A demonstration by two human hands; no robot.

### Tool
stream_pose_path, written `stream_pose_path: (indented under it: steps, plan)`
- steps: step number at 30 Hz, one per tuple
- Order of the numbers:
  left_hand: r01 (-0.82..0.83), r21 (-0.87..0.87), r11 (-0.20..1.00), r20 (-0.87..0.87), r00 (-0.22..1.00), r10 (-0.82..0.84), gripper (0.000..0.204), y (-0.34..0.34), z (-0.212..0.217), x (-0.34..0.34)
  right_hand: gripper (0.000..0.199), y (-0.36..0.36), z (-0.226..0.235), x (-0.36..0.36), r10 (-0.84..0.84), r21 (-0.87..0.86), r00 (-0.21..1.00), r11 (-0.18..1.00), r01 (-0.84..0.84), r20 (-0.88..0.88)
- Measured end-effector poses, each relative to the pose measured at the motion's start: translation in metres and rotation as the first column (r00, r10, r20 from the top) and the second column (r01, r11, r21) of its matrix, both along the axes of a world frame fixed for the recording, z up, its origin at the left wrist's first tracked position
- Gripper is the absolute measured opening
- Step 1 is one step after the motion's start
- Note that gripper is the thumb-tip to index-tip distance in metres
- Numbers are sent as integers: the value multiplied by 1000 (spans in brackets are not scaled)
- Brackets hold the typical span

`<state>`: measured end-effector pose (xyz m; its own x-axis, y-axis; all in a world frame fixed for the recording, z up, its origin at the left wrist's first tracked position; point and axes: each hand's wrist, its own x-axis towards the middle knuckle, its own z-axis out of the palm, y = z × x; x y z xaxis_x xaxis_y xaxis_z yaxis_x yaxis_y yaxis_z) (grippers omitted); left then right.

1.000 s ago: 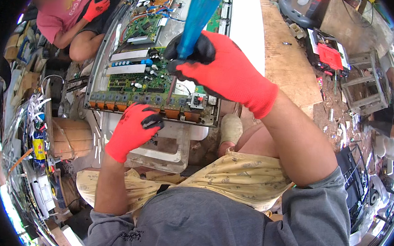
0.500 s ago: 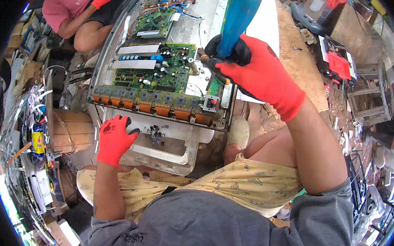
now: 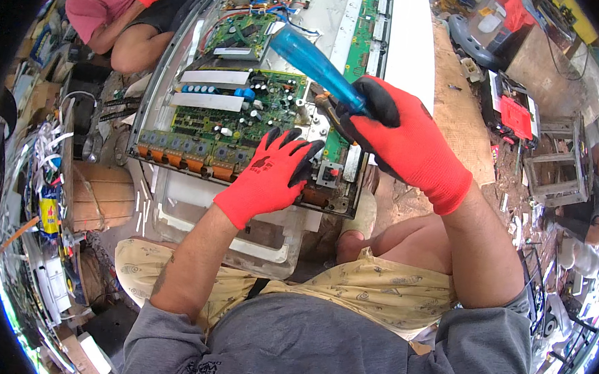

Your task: The person disassembles a large electronic device, likely a television, by removing screws and detaching circuit boards. They use a screwdriver to loosen fasteners and pliers to cut wires, carefully separating components and placing them aside.

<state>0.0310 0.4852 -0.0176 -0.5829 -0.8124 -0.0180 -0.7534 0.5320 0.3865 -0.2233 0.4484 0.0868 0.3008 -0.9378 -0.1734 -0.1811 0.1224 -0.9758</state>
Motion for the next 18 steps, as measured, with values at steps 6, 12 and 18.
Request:
stream_pose_path:
  steps: [6, 12, 18]
  plan:
    - [-156, 92, 983, -112, 980, 166, 36, -7, 21, 6, 26, -12, 4, -10, 60, 5, 998, 998, -60, -12]
    - [-12, 69, 998, -243, 970, 29, 23, 8, 15, 24, 23, -17, 7, 3, 31, 22, 978, 999, -36, 207]
    - [62, 71, 996, -148, 988, -50, 19, 17, 22, 27, 25, -22, 6, 9, 71, -47, 991, 997, -66, 113]
